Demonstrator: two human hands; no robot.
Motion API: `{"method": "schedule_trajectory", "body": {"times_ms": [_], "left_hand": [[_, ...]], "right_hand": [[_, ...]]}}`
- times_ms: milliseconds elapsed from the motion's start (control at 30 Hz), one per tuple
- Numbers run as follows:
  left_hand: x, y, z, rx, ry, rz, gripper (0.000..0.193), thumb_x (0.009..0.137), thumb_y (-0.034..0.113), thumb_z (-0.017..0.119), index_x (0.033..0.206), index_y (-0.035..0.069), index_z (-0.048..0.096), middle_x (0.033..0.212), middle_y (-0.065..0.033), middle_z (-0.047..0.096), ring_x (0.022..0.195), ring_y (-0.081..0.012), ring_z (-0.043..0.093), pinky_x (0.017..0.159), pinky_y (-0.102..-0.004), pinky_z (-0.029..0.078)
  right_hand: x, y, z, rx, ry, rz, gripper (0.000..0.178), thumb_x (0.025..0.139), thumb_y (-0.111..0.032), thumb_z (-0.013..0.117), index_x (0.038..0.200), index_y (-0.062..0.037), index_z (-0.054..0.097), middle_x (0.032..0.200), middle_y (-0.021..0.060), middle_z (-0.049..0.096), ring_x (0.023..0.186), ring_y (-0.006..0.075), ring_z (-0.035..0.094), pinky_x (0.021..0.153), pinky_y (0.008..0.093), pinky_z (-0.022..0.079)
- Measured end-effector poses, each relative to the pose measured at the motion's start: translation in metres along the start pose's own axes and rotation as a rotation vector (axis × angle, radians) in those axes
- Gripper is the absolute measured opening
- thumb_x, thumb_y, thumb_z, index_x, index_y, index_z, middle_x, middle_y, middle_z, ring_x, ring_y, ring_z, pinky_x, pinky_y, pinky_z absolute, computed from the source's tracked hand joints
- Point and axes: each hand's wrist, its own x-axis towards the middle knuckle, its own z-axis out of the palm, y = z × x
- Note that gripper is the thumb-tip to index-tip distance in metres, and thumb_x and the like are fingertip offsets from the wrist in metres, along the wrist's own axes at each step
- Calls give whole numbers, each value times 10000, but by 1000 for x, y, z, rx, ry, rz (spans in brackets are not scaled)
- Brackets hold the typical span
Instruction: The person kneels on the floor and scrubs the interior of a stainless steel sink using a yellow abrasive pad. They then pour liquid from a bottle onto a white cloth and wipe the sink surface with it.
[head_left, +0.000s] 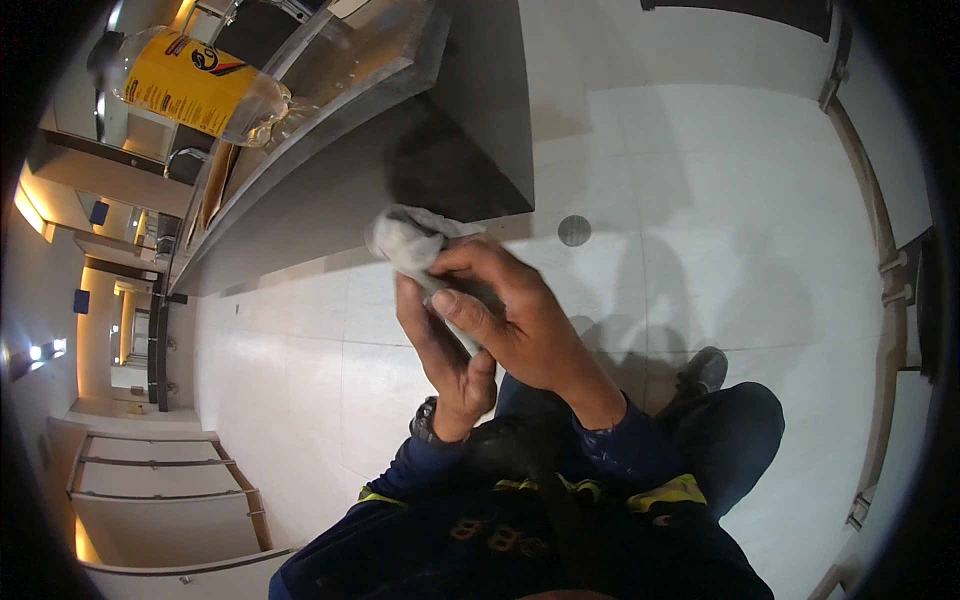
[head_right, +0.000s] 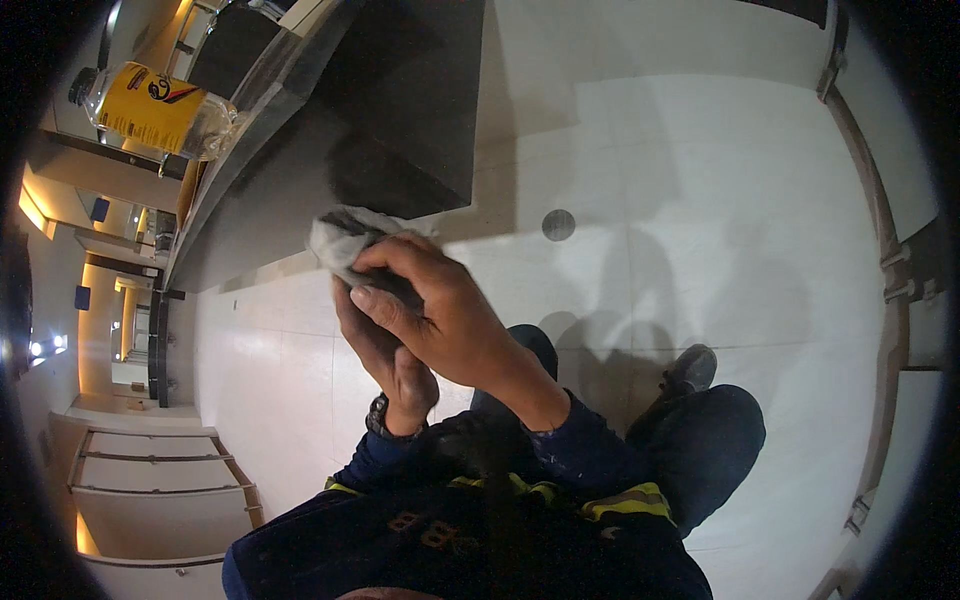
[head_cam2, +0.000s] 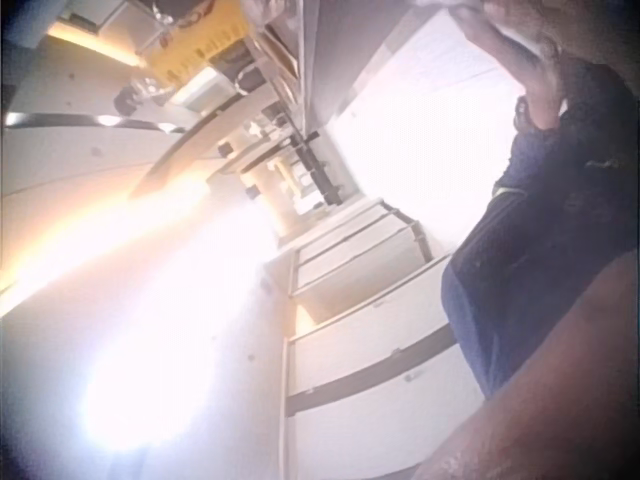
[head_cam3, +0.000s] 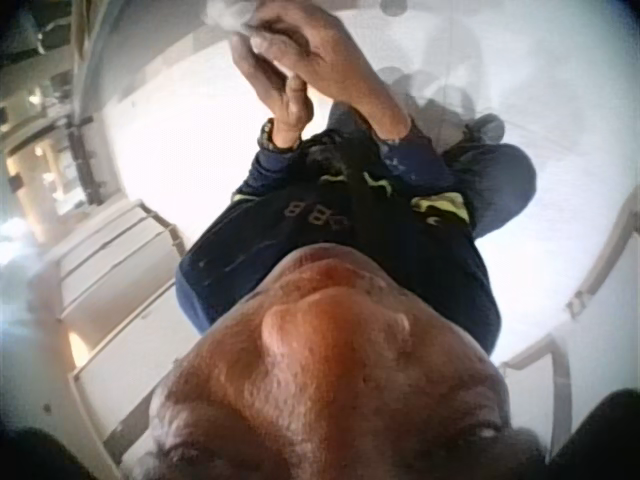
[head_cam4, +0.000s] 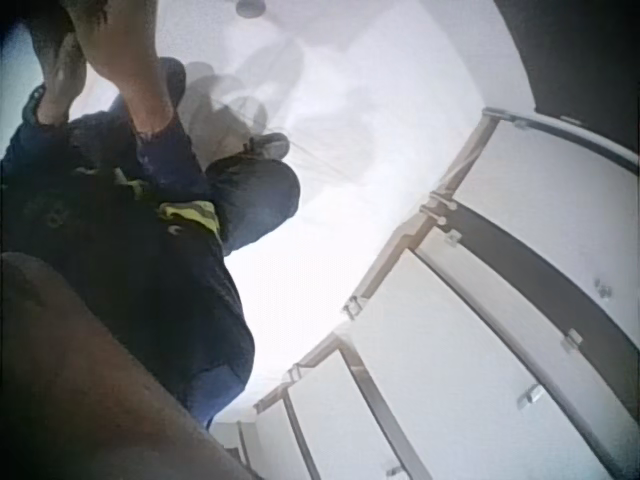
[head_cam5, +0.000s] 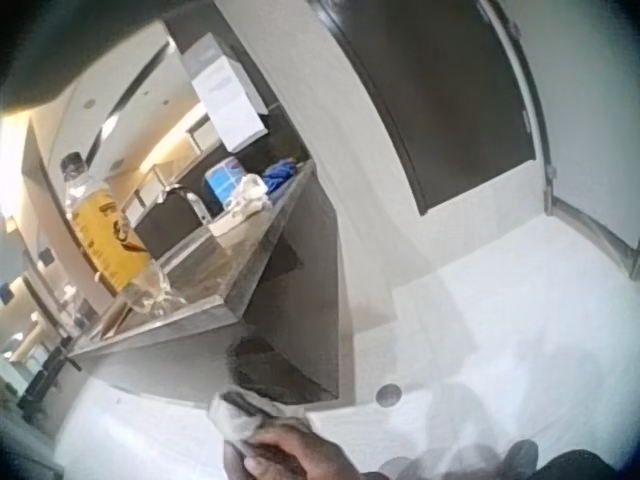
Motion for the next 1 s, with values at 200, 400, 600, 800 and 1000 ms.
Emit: {"method": "schedule_trajectory", "body": {"times_ms": [200,400,600,800,1000], "left_hand": [[83,-39,31,287,133,395,567,985,155,480,1495,-7,292,1538,-256,303,1428,-444,287,1160,-521,238],[110,-27,60,408,64,687,577,850,3,535,1421,67,482,1437,-230,466,1400,-447,339,1140,-526,285],[99,-7,22,117,-90,518,499,753,-109,586,1230,36,608,1317,-195,583,1226,-402,557,1047,-470,432],[99,-35,-104,-131,643,-385,309,927,137,615,1177,-5,500,1146,-129,591,1012,-204,596,893,-351,504],[128,-72,-59,320,629,51,469,863,84,671,1277,-30,481,1286,-187,544,1154,-262,549,1013,-360,419]], "right_hand": [[3,-9,-9,41,-32,-158,539,949,-253,601,1403,7,473,1418,170,513,1354,274,452,1135,394,311],[-3,-40,-51,-61,230,-225,531,956,-386,569,1294,22,536,1271,202,607,1162,272,603,979,382,453],[1,-41,-62,-137,556,-306,371,971,-286,577,1208,-1,593,1140,145,675,1034,212,649,910,328,485],[-3,-41,-70,-265,570,-217,352,1008,-239,474,1225,21,569,1142,174,648,1034,238,642,912,349,487],[-3,-38,-63,-228,540,-208,334,998,-208,481,1207,35,575,1117,173,654,1015,229,642,905,347,492]]}}
